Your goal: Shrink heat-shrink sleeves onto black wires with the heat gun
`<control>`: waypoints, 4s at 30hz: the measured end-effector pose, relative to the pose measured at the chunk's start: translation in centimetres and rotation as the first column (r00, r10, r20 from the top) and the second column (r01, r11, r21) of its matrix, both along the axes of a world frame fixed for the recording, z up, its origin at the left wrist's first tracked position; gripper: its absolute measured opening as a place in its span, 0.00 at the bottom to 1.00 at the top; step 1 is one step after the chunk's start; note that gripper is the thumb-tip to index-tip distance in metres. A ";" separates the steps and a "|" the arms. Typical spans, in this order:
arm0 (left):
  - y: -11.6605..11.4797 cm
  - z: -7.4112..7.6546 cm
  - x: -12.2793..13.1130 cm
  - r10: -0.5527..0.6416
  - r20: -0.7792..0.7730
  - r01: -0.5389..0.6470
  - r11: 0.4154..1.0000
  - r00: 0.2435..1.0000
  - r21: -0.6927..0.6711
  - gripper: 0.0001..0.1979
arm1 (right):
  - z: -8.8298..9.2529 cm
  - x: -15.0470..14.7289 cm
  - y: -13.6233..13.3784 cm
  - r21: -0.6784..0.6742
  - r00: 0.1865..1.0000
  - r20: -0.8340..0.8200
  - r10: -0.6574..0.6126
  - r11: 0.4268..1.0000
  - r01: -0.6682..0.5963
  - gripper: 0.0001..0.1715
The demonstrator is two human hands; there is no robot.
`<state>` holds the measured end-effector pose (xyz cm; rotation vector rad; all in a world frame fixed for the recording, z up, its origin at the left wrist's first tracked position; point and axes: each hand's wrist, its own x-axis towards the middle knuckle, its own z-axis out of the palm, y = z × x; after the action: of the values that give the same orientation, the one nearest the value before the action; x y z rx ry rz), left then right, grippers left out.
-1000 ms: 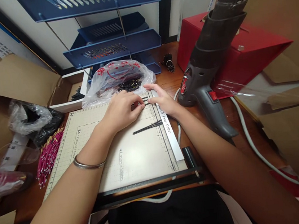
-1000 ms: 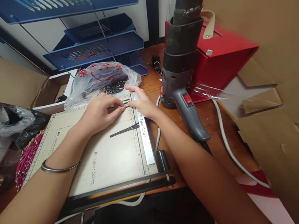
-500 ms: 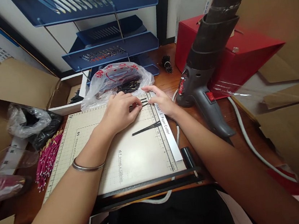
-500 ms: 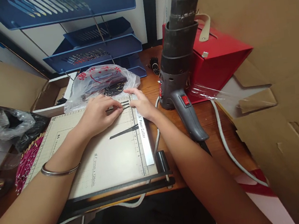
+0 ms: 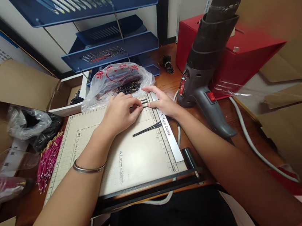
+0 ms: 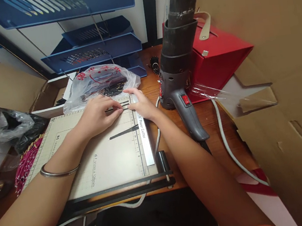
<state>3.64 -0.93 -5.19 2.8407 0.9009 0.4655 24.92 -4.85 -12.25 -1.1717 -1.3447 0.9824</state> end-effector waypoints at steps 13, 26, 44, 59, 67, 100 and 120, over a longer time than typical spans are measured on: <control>-0.3 0.2 0.2 0.019 -0.022 -0.019 1.000 1.000 0.008 0.12 | 0.1 0.4 -0.2 0.020 0.999 0.025 0.044 0.999 -0.044 0.43; -0.6 0.1 0.6 0.071 -0.009 -0.071 0.996 0.997 0.053 0.14 | -0.1 0.4 -0.1 0.011 0.998 0.008 0.060 0.998 -0.060 0.42; -0.1 -0.3 0.5 0.035 0.045 -0.035 0.999 0.998 0.004 0.18 | 0.0 0.3 -0.3 -0.014 0.999 -0.021 0.031 0.999 -0.032 0.38; 0.2 -0.3 -0.3 -0.013 0.052 0.017 0.997 0.999 -0.074 0.12 | 0.2 -0.1 -0.1 0.015 0.992 -0.122 0.001 1.000 0.001 0.35; 0.5 -0.5 -0.2 -0.027 -0.009 0.027 1.000 1.000 0.006 0.11 | 0.2 0.0 -0.1 -0.024 0.995 -0.096 0.014 1.000 -0.017 0.37; 0.3 -0.8 0.1 -0.020 0.056 0.023 0.999 0.998 -0.048 0.12 | 0.5 -0.1 0.1 -0.014 0.997 -0.074 -0.028 1.000 0.027 0.33; 0.3 -0.5 0.0 -0.022 0.039 0.024 0.998 0.999 -0.064 0.12 | 0.6 -0.2 -0.2 -0.034 0.996 -0.089 0.020 0.999 -0.023 0.39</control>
<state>3.63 -0.62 -5.67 2.7716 0.8595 0.4778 24.71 -5.07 -11.64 -1.1290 -1.2762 1.0654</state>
